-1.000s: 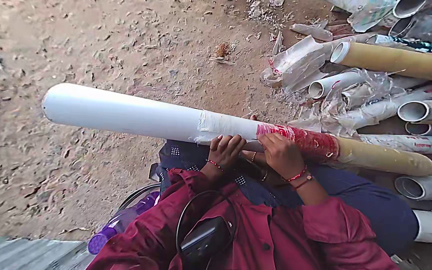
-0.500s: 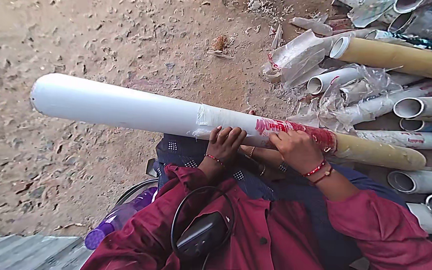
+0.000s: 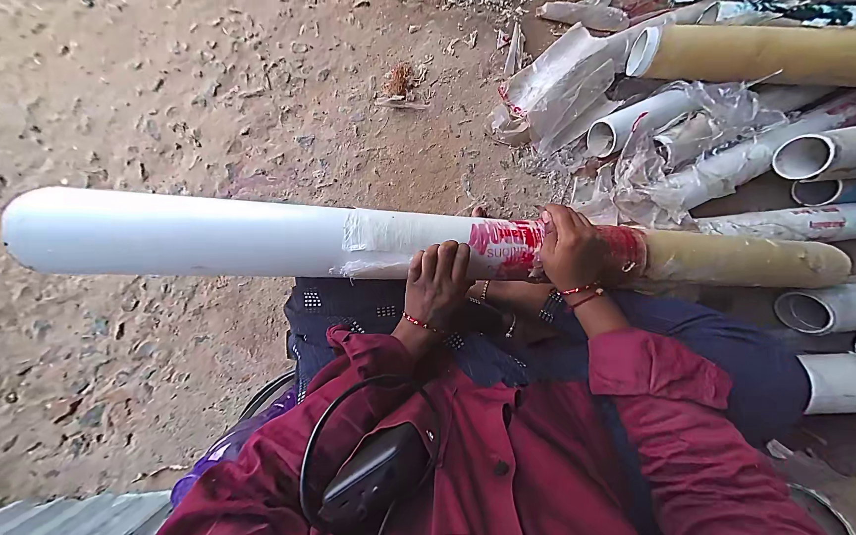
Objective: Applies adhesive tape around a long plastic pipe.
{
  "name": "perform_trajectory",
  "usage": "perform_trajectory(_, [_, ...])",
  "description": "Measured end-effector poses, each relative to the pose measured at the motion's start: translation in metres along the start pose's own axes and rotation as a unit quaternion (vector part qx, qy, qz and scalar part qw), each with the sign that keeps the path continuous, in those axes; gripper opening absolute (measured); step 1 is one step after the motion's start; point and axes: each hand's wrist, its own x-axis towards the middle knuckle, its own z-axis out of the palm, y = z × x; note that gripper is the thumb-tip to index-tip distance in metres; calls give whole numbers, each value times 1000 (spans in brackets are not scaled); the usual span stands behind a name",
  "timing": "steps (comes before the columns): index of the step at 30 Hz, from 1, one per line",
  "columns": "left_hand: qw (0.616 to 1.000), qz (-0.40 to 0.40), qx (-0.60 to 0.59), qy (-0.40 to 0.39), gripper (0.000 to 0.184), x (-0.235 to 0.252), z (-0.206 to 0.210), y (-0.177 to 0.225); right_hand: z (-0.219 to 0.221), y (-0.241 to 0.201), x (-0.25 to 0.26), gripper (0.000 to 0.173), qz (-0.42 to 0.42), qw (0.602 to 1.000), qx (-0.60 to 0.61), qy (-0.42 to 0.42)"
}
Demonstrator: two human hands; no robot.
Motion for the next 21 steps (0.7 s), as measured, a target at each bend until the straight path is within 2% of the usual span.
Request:
perform_trajectory(4, [1000, -25, 3, 8, 44, 2, 4, 2, 5, 2, 6, 25, -5, 1000, 12, -14])
perform_trajectory(9, [1000, -3, 14, 20, 34, 1, 8, -1, 6, 5, 11, 24, -5, 999, 24, -23])
perform_trajectory(12, [998, 38, 29, 46, 12, -6, 12, -5, 5, 5, 12, 24, 3, 999, 30, -29])
perform_trajectory(13, [996, 62, 29, 61, 10, -10, 15, -8, 3, 4, 13, 24, 6, 999, 33, -31])
perform_trajectory(16, [988, 105, 14, 115, 12, -17, 20, -17, 1, 4, 13, 25, 7, 999, 40, -28])
perform_trajectory(21, [993, 54, 41, 92, 43, -16, 14, -6, -15, -9, 8, 23, -45, 998, 37, -31])
